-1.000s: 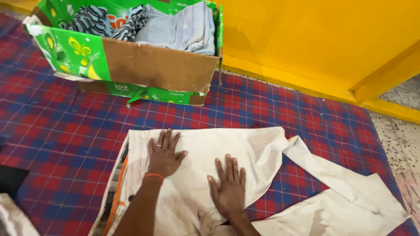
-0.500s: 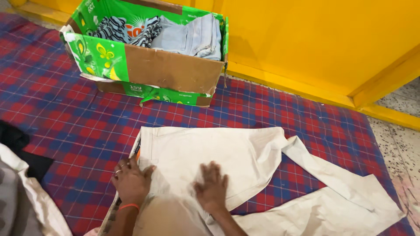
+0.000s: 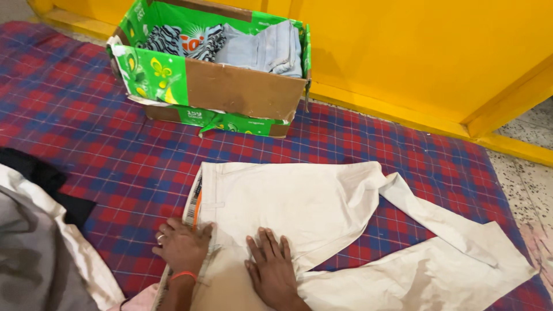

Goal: The person folds a pair of light-colored trousers on a checkered mat. They smooth the fabric, fold the legs together, and then fold the garment in half lengthwise before rolling it into a compact bundle.

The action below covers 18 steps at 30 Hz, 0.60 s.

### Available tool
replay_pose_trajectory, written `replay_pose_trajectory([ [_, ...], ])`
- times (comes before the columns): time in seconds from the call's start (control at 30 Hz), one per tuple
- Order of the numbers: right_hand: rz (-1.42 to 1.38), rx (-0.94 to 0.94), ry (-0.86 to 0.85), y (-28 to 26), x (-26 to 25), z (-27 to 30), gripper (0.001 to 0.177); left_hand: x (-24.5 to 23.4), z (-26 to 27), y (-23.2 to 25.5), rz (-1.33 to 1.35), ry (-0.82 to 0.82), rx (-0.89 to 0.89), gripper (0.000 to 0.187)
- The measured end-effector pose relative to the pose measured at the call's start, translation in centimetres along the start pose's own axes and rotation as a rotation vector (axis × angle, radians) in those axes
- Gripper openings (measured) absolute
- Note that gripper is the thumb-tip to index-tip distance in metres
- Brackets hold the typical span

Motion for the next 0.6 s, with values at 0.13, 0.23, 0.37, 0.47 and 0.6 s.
replay_pose_trajectory([
  [0.13, 0.007, 0.031, -0.004, -0.3, 0.3, 0.1, 0.054, 0.4, -0.3, 0.3, 0.143, -0.206, 0.067, 0.097],
  [0.23, -0.021, 0.07, -0.013, -0.7, -0.9, -0.5, 0.054, 0.8, -0.7, 0.7, 0.275, -0.252, 0.123, 0.088],
  [0.37, -0.219, 0.245, -0.267, -1.5, -0.5, -0.7, 0.056, 1.9, -1.5, 0.5, 0.429, -0.356, 0.156, 0.059],
  [0.47, -0.602, -0.05, -0.214, -3.5, -0.1, -0.8, 0.044, 2.1, -2.8, 1.1, 0.335, -0.369, 0.219, 0.044],
  [0.6, -0.987, -0.202, -0.262, -5.2, 3.8, -0.4, 0.04, 2.6, -4.5, 1.2, 0.299, -0.465, 0.144, 0.044],
])
Point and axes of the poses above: each hand's wrist, its own z-axis away from the middle knuckle, its own x-axis out of the palm, y = z × x, the point moved 5 cm from there along -z, towards the middle knuckle, and after that the axes turned 11 degrees about -y, right-handed, at the moved point
